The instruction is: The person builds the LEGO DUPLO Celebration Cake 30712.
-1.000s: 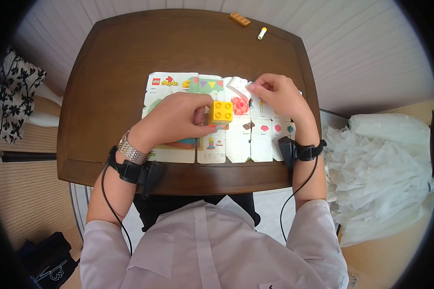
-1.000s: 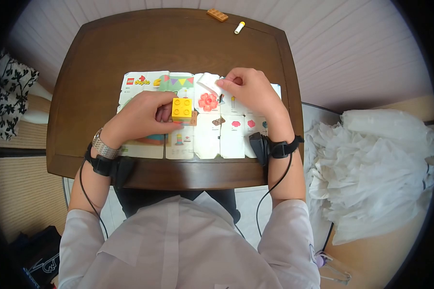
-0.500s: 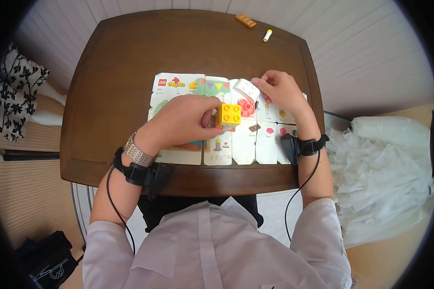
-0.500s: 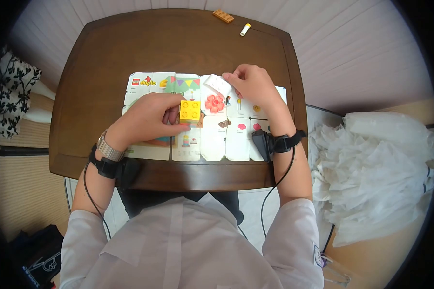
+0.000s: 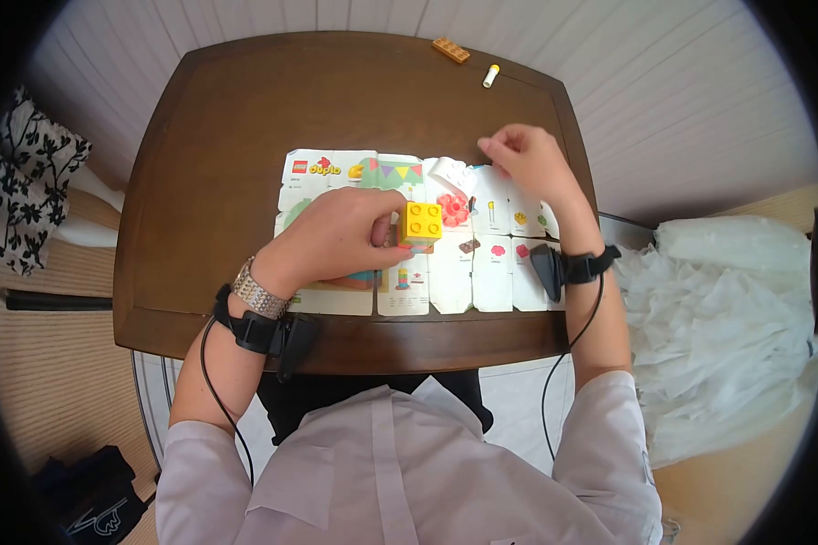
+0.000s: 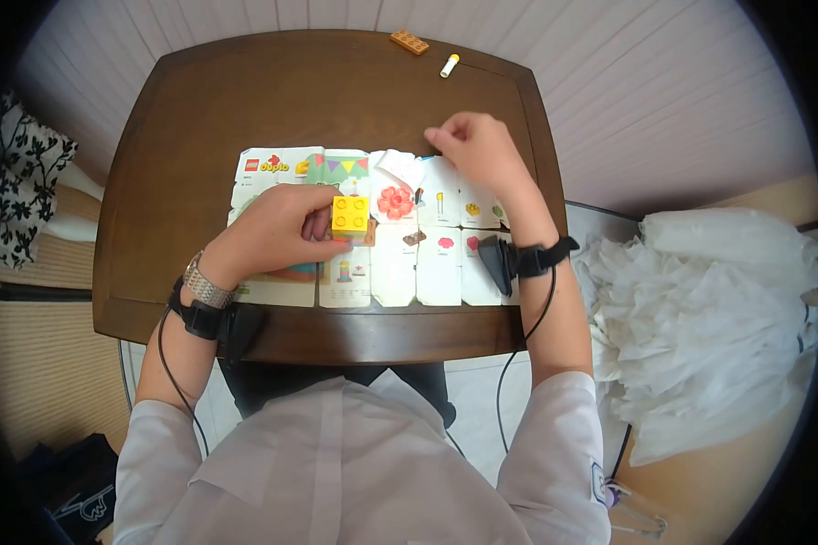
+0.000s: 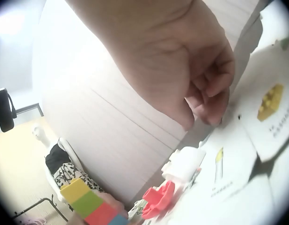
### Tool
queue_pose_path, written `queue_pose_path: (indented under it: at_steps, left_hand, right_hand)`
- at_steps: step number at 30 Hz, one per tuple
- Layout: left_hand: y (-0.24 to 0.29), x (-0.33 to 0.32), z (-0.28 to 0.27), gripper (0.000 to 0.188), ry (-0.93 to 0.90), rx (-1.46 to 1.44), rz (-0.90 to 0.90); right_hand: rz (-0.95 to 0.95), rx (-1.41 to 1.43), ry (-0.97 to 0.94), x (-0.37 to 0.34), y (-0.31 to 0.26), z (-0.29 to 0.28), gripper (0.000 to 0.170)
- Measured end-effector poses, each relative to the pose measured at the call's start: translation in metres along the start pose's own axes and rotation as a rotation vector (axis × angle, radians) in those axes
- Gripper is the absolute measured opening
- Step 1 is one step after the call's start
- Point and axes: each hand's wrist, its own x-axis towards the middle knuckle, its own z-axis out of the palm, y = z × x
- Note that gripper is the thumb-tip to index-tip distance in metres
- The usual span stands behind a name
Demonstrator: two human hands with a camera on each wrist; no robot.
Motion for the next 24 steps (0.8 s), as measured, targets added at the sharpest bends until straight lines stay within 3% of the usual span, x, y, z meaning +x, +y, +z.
queue_pose_path:
  at_steps: [3, 6, 10, 12, 13, 15, 16, 18, 19, 23, 24]
  left_hand:
    - [0.000, 0.001, 0.000, 0.031, -0.007, 0.003, -0.009]
    - [0.000, 0.000, 0.000, 0.031, 0.011, -0.023, -0.008]
    - [0.000, 0.000, -0.001, 0.031, -0.006, -0.029, -0.013]
    - [0.000, 0.000, -0.002, 0.031, 0.002, -0.038, -0.015]
    - [0.000, 0.000, -0.003, 0.031, -0.007, -0.042, -0.012]
    - [-0.001, 0.000, -0.002, 0.031, -0.011, -0.050, -0.016]
    - [-0.002, 0.000, 0.000, 0.032, 0.028, -0.074, 0.016]
    - [-0.004, -0.001, 0.004, 0.038, 0.056, -0.111, 0.040]
    - [-0.005, 0.000, 0.003, 0.032, 0.043, -0.084, 0.038]
    - [-0.005, 0.000, 0.001, 0.030, 0.015, -0.050, 0.018]
    - [-0.005, 0.000, 0.001, 0.031, 0.017, -0.037, 0.020]
  right_hand:
    - [-0.119, -0.050, 0.236, 0.039, 0.017, -0.005, 0.034]
    - [-0.228, -0.172, 0.312, 0.082, 0.029, -0.007, 0.046]
    - [-0.215, -0.206, 0.271, 0.131, 0.049, 0.005, 0.059]
    - [-0.282, -0.599, 0.344, 0.143, 0.055, 0.013, 0.056]
    - [-0.288, -0.599, 0.340, 0.147, 0.060, 0.014, 0.056]
    - [-0.220, -0.452, 0.315, 0.131, 0.039, 0.007, 0.039]
    - [-0.221, -0.452, 0.308, 0.124, 0.029, 0.003, 0.039]
    - [-0.213, -0.453, 0.351, 0.109, 0.019, -0.002, 0.023]
    - [-0.307, -0.408, 0.375, 0.109, 0.025, -0.003, 0.016]
    - [-0.275, -0.160, 0.294, 0.072, 0.005, -0.007, 0.023]
    - [-0.305, 0.051, 0.233, 0.057, -0.002, -0.006, 0.032]
